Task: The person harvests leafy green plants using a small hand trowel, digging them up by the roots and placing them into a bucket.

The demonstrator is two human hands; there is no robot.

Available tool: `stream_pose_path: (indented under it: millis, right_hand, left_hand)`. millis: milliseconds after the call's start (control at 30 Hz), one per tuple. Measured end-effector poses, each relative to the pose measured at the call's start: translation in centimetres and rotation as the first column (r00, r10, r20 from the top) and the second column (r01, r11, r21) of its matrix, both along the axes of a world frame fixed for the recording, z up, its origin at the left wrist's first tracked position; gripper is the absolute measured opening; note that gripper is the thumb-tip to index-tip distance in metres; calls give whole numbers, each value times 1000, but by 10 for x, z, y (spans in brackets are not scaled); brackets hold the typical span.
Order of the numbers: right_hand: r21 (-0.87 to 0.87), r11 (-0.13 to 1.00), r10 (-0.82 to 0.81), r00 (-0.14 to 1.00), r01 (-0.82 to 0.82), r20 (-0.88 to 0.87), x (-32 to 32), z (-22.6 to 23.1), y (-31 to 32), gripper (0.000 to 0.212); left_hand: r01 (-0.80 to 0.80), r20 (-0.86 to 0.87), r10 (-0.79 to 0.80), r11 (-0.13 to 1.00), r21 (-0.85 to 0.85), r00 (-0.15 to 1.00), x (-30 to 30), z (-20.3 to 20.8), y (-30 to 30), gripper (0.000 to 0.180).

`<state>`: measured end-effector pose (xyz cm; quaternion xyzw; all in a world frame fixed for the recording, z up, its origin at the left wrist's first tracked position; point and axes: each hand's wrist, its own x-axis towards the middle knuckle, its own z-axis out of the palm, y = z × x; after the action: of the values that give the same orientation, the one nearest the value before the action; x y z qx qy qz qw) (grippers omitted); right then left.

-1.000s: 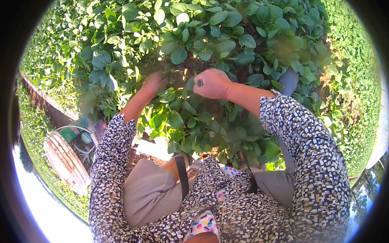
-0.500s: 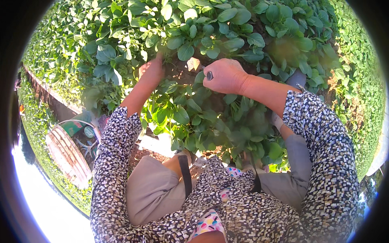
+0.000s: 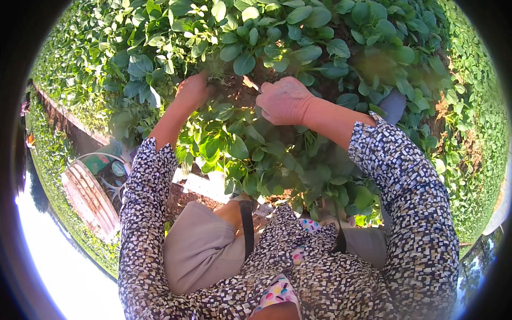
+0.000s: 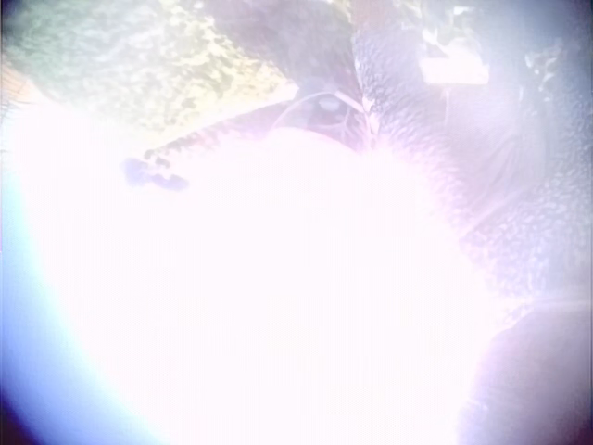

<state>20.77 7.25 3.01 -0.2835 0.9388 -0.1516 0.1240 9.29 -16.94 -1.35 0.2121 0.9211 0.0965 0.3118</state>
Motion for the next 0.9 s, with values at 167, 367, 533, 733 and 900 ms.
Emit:
stream_pose_path:
  millis: [167, 367, 533, 733, 900]
  right_hand:
    - [-190, 887, -379, 899, 421, 219, 16, 4, 4, 20]
    - [-194, 787, -511, 795, 585, 326, 7, -12, -28, 22]
    - [-268, 840, -441, 882, 471, 166, 5, -29, -24, 19]
    - [-262, 609, -543, 634, 749, 551, -10, -39, -30, 24]
    - [-165, 655, -571, 626, 738, 532, -30, -27, -73, 22]
  left_hand:
    - [-234, 341, 87, 878, 418, 936, 42, -38, -15, 59]
    - [-949, 511, 817, 131, 287, 267, 10, -40, 24, 71]
    - [-918, 338, 884, 205, 339, 322, -23, -56, 26, 92]
    - [-798, 152, 790, 603, -19, 594, -40, -48, 43, 59]
    - [-799, 114, 793, 581, 153, 598, -48, -79, 12, 39]
